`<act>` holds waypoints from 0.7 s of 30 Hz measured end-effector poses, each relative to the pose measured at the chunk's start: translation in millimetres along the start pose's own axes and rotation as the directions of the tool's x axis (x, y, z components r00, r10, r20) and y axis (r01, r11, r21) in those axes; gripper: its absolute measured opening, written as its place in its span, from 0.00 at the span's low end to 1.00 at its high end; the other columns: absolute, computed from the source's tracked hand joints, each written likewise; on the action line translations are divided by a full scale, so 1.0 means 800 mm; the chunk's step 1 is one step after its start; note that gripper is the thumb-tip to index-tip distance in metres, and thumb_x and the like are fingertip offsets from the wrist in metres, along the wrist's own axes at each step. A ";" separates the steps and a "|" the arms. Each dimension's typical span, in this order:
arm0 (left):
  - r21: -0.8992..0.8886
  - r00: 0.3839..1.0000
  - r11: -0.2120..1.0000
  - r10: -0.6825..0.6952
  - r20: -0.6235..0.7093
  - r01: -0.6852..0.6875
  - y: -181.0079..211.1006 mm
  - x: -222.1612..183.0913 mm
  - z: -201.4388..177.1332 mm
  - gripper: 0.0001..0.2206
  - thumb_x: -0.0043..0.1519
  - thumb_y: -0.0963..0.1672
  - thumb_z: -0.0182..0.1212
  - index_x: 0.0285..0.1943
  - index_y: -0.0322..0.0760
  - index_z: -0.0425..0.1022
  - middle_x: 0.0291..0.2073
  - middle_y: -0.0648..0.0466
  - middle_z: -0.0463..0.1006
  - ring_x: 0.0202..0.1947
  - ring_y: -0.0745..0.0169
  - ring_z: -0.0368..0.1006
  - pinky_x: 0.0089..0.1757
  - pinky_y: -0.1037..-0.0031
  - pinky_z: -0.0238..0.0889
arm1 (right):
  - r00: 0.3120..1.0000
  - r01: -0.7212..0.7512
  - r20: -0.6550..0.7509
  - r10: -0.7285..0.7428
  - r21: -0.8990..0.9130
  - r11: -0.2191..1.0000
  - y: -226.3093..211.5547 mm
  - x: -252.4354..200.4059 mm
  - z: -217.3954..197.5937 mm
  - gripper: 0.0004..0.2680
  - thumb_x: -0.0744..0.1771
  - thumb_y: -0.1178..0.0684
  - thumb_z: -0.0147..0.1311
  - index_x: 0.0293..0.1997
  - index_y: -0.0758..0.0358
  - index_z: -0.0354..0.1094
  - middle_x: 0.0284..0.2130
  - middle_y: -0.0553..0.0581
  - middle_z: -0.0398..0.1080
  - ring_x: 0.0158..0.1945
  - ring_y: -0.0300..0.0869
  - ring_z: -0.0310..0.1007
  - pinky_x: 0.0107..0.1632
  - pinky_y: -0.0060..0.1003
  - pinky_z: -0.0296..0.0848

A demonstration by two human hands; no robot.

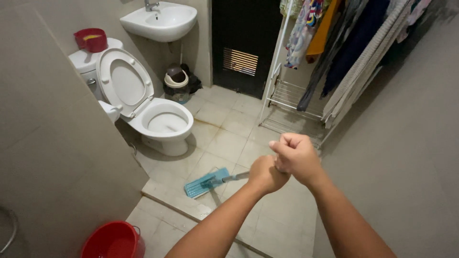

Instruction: Mopping the tiled floor of a bathroom after adjusting hanging clothes.

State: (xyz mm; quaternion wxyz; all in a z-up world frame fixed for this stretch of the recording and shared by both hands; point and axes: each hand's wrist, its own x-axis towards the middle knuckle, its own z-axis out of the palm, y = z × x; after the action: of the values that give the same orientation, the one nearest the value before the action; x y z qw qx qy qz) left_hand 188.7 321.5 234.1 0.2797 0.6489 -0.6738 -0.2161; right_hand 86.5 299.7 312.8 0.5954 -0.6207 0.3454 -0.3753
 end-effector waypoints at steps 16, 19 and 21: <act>-0.019 0.993 0.996 0.084 -0.077 -0.086 -0.156 0.006 0.028 0.10 0.55 0.46 0.57 0.36 0.38 0.81 0.35 0.37 0.81 0.42 0.31 0.75 0.40 0.47 0.68 | 0.997 0.056 -0.054 -0.046 0.207 0.977 0.165 0.054 0.060 0.14 0.66 0.61 0.56 0.21 0.59 0.53 0.15 0.48 0.61 0.17 0.32 0.58 0.20 0.31 0.55; 0.036 0.996 0.998 0.056 -0.076 -0.054 -0.199 0.003 0.029 0.10 0.54 0.47 0.60 0.37 0.38 0.79 0.36 0.38 0.81 0.41 0.31 0.75 0.41 0.49 0.69 | 0.998 0.043 -0.044 -0.035 0.199 0.979 0.201 0.067 0.084 0.13 0.66 0.61 0.55 0.21 0.59 0.54 0.15 0.49 0.63 0.17 0.33 0.61 0.21 0.32 0.58; -0.025 0.999 0.999 -0.038 -0.025 0.038 -0.225 -0.001 0.026 0.09 0.53 0.46 0.61 0.36 0.39 0.80 0.36 0.38 0.81 0.42 0.33 0.75 0.41 0.51 0.70 | 0.996 0.091 -0.036 -0.087 0.111 0.990 0.221 0.076 0.101 0.11 0.66 0.61 0.51 0.21 0.61 0.57 0.17 0.48 0.64 0.20 0.31 0.62 0.22 0.31 0.61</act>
State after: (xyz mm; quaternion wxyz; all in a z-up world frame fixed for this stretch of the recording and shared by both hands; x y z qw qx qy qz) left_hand 310.9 308.8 100.4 0.2921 0.6608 -0.6550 -0.2214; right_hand 189.6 276.4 139.2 0.6066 -0.5949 0.3049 -0.4303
